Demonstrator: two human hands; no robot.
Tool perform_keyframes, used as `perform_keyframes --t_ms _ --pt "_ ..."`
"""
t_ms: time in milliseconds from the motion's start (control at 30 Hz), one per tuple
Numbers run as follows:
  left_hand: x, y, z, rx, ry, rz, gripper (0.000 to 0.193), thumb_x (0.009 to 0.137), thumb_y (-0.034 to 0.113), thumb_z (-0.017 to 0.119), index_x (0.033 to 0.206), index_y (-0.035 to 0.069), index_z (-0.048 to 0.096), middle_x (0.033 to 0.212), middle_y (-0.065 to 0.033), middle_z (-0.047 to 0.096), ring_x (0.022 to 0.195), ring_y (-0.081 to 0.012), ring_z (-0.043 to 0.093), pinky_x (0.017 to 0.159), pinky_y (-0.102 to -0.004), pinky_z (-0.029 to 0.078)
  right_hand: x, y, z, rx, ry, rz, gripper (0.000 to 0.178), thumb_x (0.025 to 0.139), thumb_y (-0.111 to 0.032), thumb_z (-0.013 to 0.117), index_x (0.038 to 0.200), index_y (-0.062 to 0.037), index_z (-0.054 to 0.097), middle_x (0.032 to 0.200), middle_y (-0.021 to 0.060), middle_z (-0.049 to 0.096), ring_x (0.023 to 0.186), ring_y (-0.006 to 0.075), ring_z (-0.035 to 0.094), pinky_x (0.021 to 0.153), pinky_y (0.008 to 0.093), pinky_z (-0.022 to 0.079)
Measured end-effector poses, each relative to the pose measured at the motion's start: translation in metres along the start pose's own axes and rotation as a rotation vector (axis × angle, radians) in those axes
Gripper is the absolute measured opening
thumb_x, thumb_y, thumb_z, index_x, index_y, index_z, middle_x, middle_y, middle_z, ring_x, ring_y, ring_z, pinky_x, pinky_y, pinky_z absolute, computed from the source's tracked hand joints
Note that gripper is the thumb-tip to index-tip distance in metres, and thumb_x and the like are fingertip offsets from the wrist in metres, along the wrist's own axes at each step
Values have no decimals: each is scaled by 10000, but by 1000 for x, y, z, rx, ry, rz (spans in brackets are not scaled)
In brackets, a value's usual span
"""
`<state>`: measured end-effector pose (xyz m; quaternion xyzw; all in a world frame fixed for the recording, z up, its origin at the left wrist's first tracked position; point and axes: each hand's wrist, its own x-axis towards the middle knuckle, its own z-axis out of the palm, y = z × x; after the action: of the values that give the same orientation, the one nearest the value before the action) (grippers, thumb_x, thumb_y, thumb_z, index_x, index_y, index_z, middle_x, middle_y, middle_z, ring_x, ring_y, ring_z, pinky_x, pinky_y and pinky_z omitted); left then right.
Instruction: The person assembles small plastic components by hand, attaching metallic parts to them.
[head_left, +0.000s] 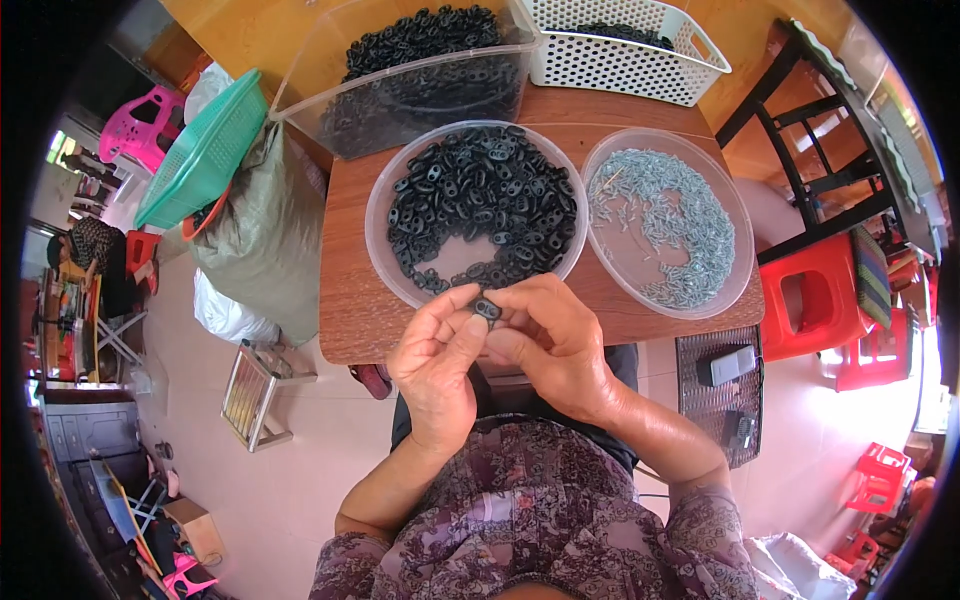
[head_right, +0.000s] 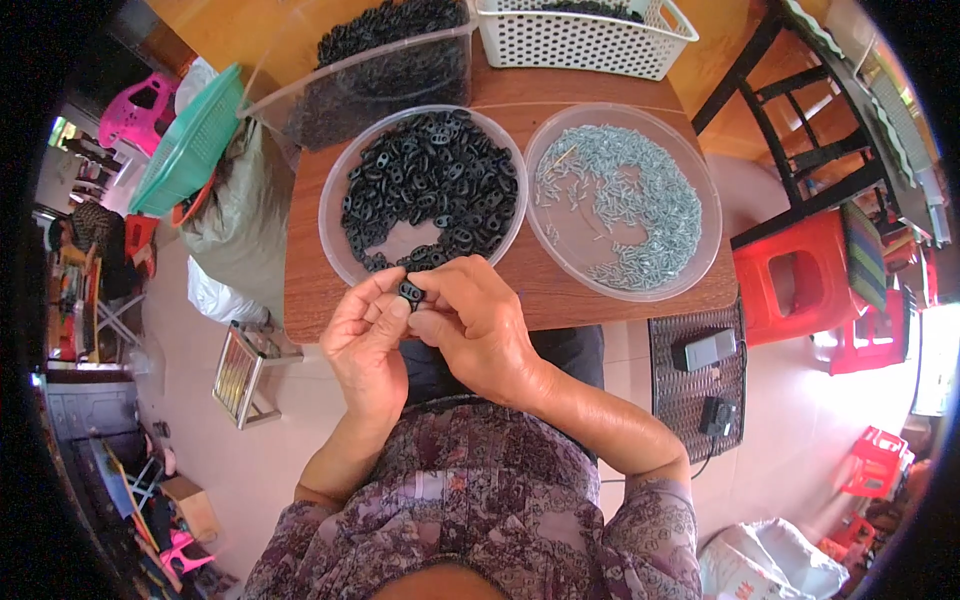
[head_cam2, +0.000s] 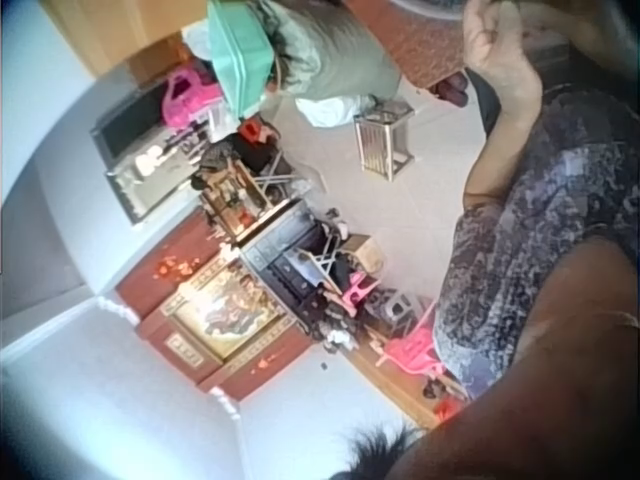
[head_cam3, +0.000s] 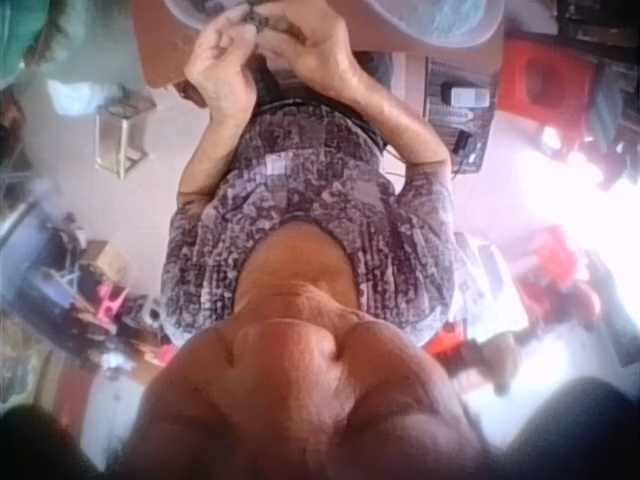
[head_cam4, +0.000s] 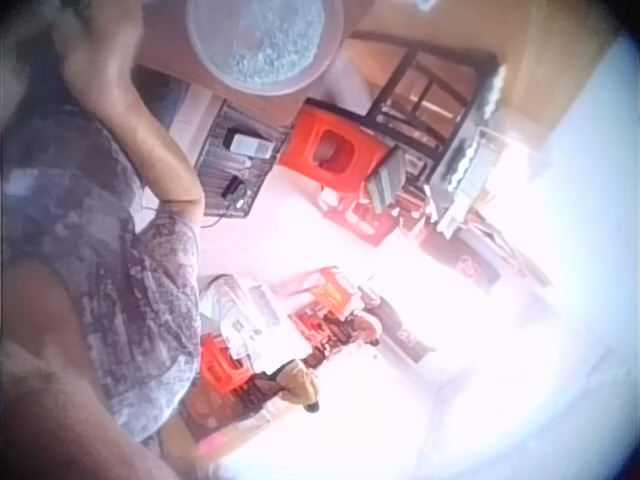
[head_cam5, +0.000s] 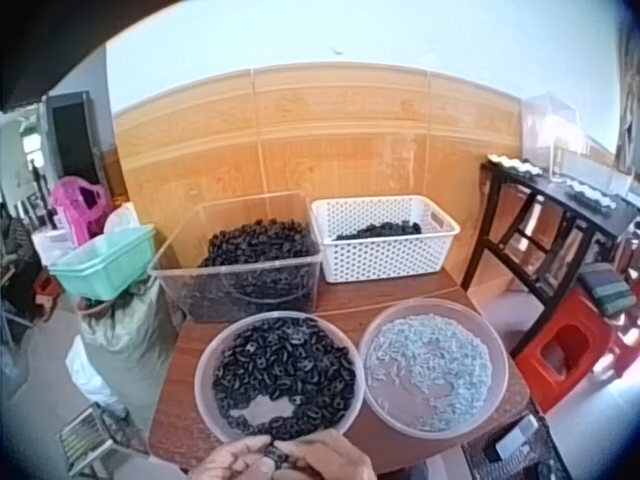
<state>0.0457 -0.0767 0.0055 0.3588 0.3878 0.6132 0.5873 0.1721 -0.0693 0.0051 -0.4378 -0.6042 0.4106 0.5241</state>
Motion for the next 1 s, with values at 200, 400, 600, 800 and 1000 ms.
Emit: perform_keyframes --t_ms 200,400,600,800,1000 --pt "-4 0 -1 77 25 20 285 840 43 567 1099 -71 528 931 -72 602 778 -102 570 680 -216 480 1 6 -2 -258 21 -306 313 670 4 659 969 11 566 847 125 562 713 273 526 616 343 451" --pt "-7 -2 -2 70 0 58 324 840 120 596 1090 -77 538 957 -54 584 768 -60 509 690 -197 444 -3 8 1 -262 28 -344 324 665 4 660 974 26 564 823 133 562 694 276 521 596 348 440" --pt "-11 -3 -6 128 -46 126 370 831 158 614 1100 -83 535 821 24 510 668 -28 387 645 -153 339 -9 2 2 -109 21 -236 319 676 -1 661 980 21 567 796 121 557 679 260 517 599 332 434" --pt "-13 -2 -5 136 -52 97 384 826 162 616 1108 -86 532 846 9 539 697 -32 427 663 -151 364 -9 6 6 -158 92 -310 327 668 -17 677 977 14 573 812 117 565 687 255 521 594 324 439" --pt "-15 -4 -5 114 -11 119 337 811 99 632 1098 -63 562 835 12 580 690 -35 474 655 -143 379 -12 7 7 -204 117 -363 298 711 -12 655 994 38 578 867 123 590 713 212 540 621 278 447"
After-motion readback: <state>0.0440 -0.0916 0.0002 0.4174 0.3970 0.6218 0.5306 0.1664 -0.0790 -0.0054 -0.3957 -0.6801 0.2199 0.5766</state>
